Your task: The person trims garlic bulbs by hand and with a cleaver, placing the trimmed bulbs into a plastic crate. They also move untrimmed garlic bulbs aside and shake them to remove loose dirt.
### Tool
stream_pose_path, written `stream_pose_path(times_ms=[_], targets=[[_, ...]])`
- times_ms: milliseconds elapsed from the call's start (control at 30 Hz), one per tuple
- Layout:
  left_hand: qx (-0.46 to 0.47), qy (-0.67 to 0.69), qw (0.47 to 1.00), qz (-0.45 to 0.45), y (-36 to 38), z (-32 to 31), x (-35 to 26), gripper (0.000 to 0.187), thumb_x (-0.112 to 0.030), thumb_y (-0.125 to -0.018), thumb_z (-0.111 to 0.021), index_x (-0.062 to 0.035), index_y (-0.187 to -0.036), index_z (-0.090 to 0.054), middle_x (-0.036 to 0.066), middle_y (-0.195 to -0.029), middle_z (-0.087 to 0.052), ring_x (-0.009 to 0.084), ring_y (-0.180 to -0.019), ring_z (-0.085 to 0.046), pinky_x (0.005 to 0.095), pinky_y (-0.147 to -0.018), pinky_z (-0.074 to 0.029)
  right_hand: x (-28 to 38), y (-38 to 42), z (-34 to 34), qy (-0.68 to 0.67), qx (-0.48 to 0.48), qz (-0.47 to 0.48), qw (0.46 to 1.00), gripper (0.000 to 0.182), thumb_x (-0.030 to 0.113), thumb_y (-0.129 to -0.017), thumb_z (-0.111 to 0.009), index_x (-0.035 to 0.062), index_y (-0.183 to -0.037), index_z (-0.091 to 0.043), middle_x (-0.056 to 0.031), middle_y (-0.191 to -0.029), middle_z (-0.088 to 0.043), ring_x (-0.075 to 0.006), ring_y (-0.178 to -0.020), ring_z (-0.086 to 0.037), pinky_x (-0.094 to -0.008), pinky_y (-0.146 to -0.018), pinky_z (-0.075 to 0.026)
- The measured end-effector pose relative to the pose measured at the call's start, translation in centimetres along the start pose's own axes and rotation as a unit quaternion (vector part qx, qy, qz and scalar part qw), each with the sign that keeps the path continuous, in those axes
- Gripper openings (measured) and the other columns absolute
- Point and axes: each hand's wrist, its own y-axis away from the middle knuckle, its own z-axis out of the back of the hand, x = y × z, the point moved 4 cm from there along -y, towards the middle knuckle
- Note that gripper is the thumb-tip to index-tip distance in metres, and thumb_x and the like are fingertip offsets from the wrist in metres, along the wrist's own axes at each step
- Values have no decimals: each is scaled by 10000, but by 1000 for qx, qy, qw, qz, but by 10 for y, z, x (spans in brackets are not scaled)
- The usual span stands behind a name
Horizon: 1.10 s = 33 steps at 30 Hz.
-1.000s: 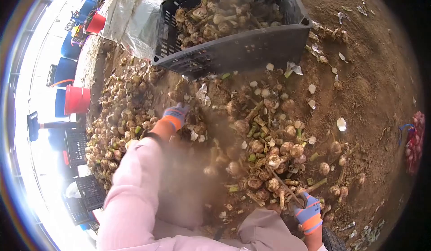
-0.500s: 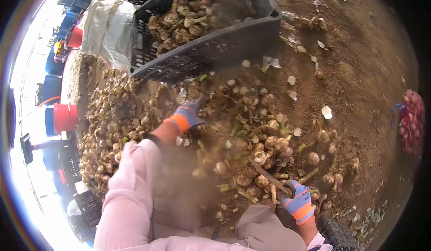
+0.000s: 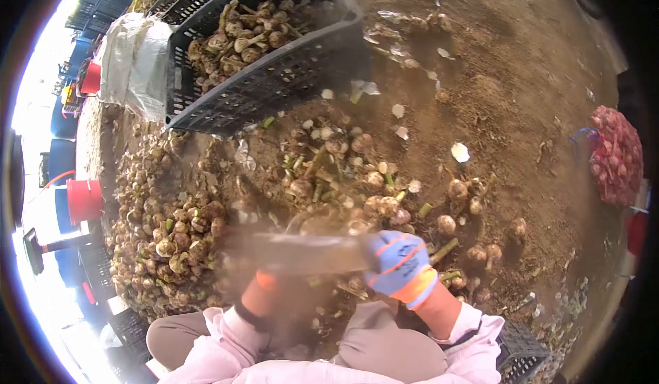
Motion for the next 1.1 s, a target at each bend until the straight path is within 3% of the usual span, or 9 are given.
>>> stream_pose_path(times_ms=[367, 567, 633, 667, 767, 800, 867, 1067, 1100], targets=[[15, -4, 1000, 1, 7, -58, 3, 504, -84, -762, -687, -23, -1208, -461, 95, -1074, -590, 128, -985, -563, 288, -867, -470, 12, 29, 6, 54, 69, 24, 996, 431, 308, -585, -714, 84, -925, -575, -104, -833, -585, -292, -827, -591, -392, -710, -470], [55, -255, 963, -67, 11, -79, -12, 426, -55, -779, -665, -21, -1168, -494, 92, -1060, -599, 122, -973, -574, 277, -859, -473, -35, 35, -4, 139, -19, -6, 990, 244, 265, -643, -682, 86, -788, -603, -113, -720, -604, -291, -686, -611, -375, -595, -491], [62, -107, 986, -116, 29, -99, -39, 556, -38, -666, -760, -15, -1154, -494, 78, -1066, -596, 127, -978, -567, 285, -875, -458, -83, 48, 13, 17, -88, -239, 967, 169, 161, -719, -662, 44, -833, -617, -120, -783, -652, -266, -693, -635, -335, -636, -507], [106, -288, 923, -232, 27, -108, -55, 627, -38, -624, -793, -12, -1167, -481, 79, -1077, -589, 131, -983, -564, 287, -880, -451, -89, 54, 22, -71, -171, -276, 943, 147, 112, -734, -657, 31, -851, -618, -114, -803, -665, -243, -702, -648, -324, -650, -510], [42, -167, 980, -102, 12, -99, -25, 847, -96, -569, -855, -11, -1270, -387, 123, -1148, -536, 173, -1006, -547, 307, -884, -444, -57, 51, 1, -508, -179, -145, 830, 251, 130, -739, -701, 5, -944, -626, -25, -818, -630, -115, -738, -588, -264, -640, -474], [73, -289, 907, -297, 3, -107, -27, 896, -185, -568, -866, -14, -1297, -374, 163, -1167, -518, 257, -1023, -554, 349, -897, -448, -44, 48, -4, -549, -108, -166, 812, 262, 129, -758, -695, 0, -973, -616, -38, -863, -628, -124, -759, -578, -256, -652, -471], [4, -583, 767, -268, 3, -119, -40, 897, -279, -597, -846, -10, -1309, -370, 209, -1189, -500, 356, -1061, -539, 396, -921, -440, -22, 38, 4, -581, -76, -166, 793, 299, 100, -765, -704, -6, -1027, -608, -31, -897, -619, -122, -774, -571, -251, -656, -464], [63, -311, 947, -43, 3, -90, -11, 764, -287, -650, -785, -36, -1279, -431, 170, -1149, -519, 358, -1039, -535, 407, -891, -453, -30, 48, -11, -464, -53, -119, 876, 297, 19, -734, -697, 6, -1022, -625, -25, -886, -639, -98, -782, -584, -251, -681, -478], [114, -492, 848, -158, 1, -95, -17, 711, -253, -653, -767, -41, -1254, -452, 173, -1130, -532, 352, -1017, -548, 405, -870, -462, -34, 49, -3, -422, -62, -101, 899, 260, 15, -736, -687, 4, -990, -634, -30, -853, -647, -97, -763, -591, -252, -662, -480]])
